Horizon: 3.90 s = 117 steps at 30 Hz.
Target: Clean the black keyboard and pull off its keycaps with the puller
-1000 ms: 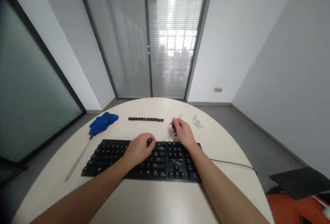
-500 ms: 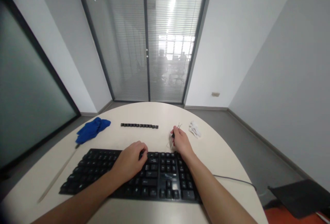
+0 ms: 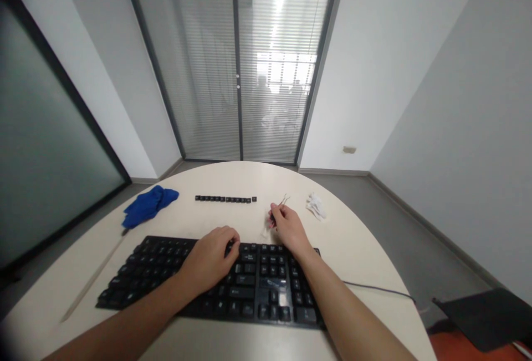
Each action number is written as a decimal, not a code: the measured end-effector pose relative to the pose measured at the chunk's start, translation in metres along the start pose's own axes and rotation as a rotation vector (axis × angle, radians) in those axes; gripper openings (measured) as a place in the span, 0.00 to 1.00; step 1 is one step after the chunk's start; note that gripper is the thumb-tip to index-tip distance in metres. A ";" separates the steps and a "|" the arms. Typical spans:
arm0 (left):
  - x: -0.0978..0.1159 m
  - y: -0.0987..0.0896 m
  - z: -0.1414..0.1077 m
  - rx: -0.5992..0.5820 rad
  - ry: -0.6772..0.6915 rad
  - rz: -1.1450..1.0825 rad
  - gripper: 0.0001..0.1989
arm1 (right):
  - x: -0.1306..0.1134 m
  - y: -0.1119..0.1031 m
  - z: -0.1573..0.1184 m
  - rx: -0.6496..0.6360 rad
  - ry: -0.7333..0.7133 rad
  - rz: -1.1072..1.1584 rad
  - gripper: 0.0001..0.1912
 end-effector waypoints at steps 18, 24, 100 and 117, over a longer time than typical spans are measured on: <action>0.005 -0.003 -0.001 -0.002 0.017 -0.022 0.06 | -0.050 0.020 -0.030 -0.218 -0.263 0.093 0.23; 0.005 -0.003 -0.001 0.004 0.014 -0.012 0.06 | -0.079 0.023 -0.051 -0.248 -0.530 -0.148 0.16; 0.005 -0.020 -0.003 0.174 0.115 -0.226 0.06 | -0.071 0.026 -0.044 -0.260 -0.480 -0.128 0.18; 0.000 -0.009 -0.001 0.084 0.032 -0.196 0.08 | -0.053 0.013 -0.025 -0.037 -0.423 -0.558 0.15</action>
Point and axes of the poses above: each hand's wrist, its own z-axis towards the middle knuckle, its own y-axis out of the palm, x = y × z, the point moved 10 cm from there along z, towards the middle knuckle, and after that the axes turned 15 degrees about -z, right-handed, at the moved point
